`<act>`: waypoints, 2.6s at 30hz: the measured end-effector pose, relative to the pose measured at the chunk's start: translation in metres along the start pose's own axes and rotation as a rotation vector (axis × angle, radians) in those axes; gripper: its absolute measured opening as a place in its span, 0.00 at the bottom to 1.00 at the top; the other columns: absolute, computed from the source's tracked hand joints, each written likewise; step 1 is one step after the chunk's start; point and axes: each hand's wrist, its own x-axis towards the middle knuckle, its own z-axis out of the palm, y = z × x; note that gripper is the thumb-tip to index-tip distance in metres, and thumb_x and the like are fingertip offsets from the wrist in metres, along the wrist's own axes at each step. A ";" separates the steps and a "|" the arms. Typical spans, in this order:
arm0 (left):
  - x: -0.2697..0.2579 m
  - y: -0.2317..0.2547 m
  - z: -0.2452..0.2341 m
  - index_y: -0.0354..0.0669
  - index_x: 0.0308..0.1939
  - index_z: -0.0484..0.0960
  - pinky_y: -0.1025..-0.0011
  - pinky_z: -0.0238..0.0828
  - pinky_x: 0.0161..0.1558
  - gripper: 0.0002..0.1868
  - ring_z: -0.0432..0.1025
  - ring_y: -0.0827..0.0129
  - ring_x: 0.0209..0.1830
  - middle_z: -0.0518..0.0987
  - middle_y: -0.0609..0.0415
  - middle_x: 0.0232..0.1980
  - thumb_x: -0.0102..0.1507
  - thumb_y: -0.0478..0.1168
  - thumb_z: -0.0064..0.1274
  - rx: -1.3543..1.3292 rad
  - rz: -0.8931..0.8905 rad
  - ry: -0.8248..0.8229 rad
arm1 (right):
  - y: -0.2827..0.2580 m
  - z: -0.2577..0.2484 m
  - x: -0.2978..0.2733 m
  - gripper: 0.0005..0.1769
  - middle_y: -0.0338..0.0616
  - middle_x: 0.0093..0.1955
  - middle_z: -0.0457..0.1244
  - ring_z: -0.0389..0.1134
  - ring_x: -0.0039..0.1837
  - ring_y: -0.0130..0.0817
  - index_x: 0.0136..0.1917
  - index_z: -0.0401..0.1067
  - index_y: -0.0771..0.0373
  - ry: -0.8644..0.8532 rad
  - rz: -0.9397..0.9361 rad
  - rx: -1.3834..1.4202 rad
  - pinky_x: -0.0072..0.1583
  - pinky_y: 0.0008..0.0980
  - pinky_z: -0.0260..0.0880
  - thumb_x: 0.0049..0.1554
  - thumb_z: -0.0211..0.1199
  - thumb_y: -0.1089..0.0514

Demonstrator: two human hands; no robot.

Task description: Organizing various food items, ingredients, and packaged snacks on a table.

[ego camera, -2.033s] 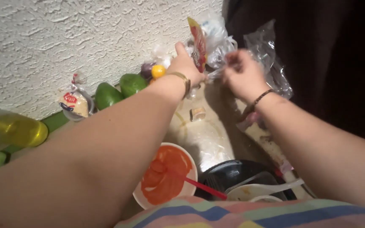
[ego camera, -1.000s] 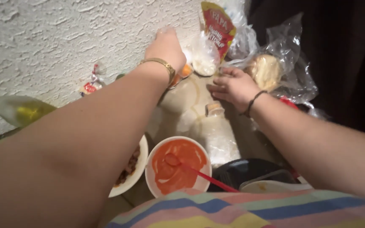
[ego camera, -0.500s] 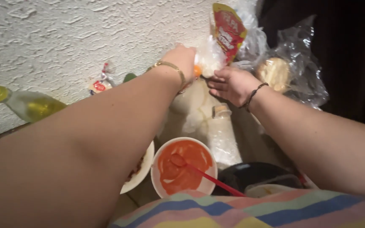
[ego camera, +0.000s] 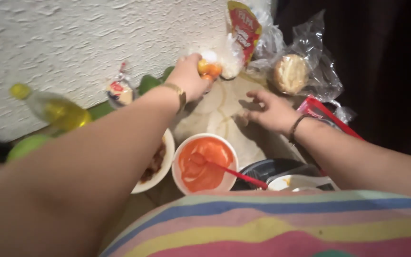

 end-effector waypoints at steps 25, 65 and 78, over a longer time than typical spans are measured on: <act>-0.235 0.016 -0.105 0.33 0.61 0.73 0.77 0.81 0.43 0.21 0.82 0.69 0.43 0.84 0.48 0.45 0.64 0.32 0.55 -1.272 -0.312 -0.118 | -0.200 0.057 -0.066 0.12 0.42 0.51 0.69 0.71 0.53 0.31 0.56 0.72 0.65 -0.588 -0.121 0.683 0.57 0.33 0.74 0.59 0.64 0.60; -0.452 -0.048 -0.215 0.40 0.51 0.77 0.71 0.82 0.42 0.17 0.80 0.71 0.38 0.83 0.53 0.42 0.61 0.41 0.58 -1.140 -0.332 -0.155 | -0.312 0.206 -0.253 0.07 0.42 0.44 0.68 0.72 0.46 0.32 0.49 0.70 0.63 -0.359 0.035 0.673 0.54 0.37 0.76 0.60 0.61 0.58; -0.319 -0.111 -0.170 0.38 0.51 0.75 0.68 0.82 0.43 0.13 0.78 0.68 0.36 0.80 0.50 0.43 0.62 0.33 0.56 -1.294 -0.579 0.078 | -0.225 0.143 -0.060 0.10 0.37 0.45 0.70 0.71 0.47 0.28 0.52 0.77 0.61 -0.217 -0.001 0.021 0.49 0.31 0.74 0.59 0.64 0.55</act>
